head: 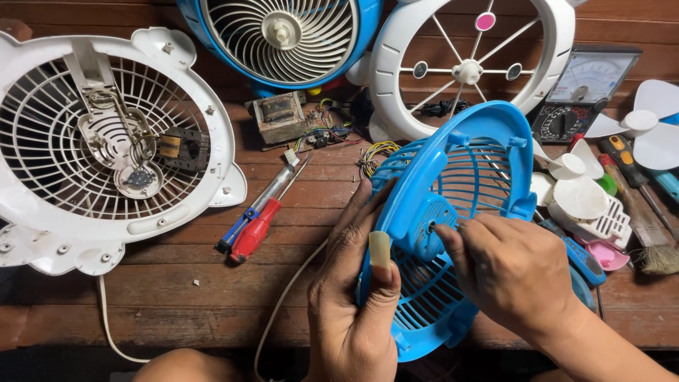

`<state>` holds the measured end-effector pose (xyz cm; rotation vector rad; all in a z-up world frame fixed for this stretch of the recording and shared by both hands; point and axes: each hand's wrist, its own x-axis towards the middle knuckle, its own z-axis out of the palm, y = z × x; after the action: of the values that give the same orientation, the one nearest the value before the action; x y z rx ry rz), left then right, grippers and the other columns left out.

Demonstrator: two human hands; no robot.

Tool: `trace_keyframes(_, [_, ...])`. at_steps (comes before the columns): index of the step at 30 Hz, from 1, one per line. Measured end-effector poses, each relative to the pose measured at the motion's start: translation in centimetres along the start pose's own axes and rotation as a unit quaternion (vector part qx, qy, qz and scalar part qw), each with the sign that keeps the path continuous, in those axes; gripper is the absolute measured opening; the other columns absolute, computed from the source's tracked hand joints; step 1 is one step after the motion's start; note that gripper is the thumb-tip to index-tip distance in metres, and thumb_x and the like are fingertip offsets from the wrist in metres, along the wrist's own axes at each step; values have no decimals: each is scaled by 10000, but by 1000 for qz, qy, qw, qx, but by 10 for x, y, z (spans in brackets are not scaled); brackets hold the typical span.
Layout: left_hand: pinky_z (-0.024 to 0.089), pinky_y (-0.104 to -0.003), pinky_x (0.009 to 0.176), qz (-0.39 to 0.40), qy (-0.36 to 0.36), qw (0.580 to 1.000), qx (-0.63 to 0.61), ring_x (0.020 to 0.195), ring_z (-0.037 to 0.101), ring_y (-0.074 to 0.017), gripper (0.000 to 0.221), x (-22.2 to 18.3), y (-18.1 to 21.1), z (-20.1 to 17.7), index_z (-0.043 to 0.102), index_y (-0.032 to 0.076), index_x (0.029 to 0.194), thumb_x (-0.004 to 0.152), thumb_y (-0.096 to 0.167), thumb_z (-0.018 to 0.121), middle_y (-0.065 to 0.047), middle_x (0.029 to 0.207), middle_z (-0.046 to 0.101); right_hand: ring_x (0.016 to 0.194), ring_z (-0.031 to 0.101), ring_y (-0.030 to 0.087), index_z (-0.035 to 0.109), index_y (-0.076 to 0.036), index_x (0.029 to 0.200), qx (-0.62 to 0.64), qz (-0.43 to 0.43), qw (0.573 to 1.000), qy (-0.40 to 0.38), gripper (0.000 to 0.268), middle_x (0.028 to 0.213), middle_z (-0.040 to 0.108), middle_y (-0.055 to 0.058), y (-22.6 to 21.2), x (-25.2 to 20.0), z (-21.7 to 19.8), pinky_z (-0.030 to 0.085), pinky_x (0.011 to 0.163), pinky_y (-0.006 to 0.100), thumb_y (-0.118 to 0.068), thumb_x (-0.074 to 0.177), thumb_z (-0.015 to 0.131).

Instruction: Cleaning and assembling a small portable fan using a brush and screwdriver on a repair bench.

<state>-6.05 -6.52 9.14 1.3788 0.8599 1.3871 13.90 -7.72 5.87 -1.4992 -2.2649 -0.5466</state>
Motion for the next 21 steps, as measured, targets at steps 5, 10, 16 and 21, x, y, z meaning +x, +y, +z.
trace_keyframes(5, [368, -416, 1230, -6, 9, 1000, -2, 1498, 486, -298, 625, 0, 0, 1, 582, 28, 1386, 1033, 524, 443, -203, 1558, 535, 544, 464, 269, 450, -149, 666, 41, 90, 994, -43, 447, 637, 427, 26, 7, -7, -11, 333, 490, 401, -358, 1054, 382])
trace_keyframes(10, [360, -426, 1245, 15, -8, 1000, 17, 1522, 457, -301, 626, 0, 1, 0, 573, 20, 1392, 1047, 517, 412, -194, 1510, 585, 631, 548, 296, 578, -85, 839, 47, 60, 997, -19, 342, 733, 561, 62, 7, -1, -13, 420, 575, 397, -398, 966, 625])
trace_keyframes(16, [361, -422, 1242, 17, -7, 1000, 20, 1523, 456, -302, 627, -1, 1, 1, 573, 18, 1390, 1044, 516, 413, -209, 1517, 580, 713, 622, 300, 661, -30, 1024, 48, -12, 999, 9, 309, 845, 651, 102, 7, 3, -9, 516, 663, 402, -316, 934, 733])
trace_keyframes(21, [374, -427, 1247, 26, -8, 999, 34, 1525, 469, -313, 641, 0, 1, 1, 577, 10, 1390, 1047, 523, 401, -158, 1476, 619, 604, 522, 283, 659, -16, 997, 45, -71, 996, 10, 130, 766, 580, 90, 6, 7, -10, 453, 575, 395, -142, 1004, 630])
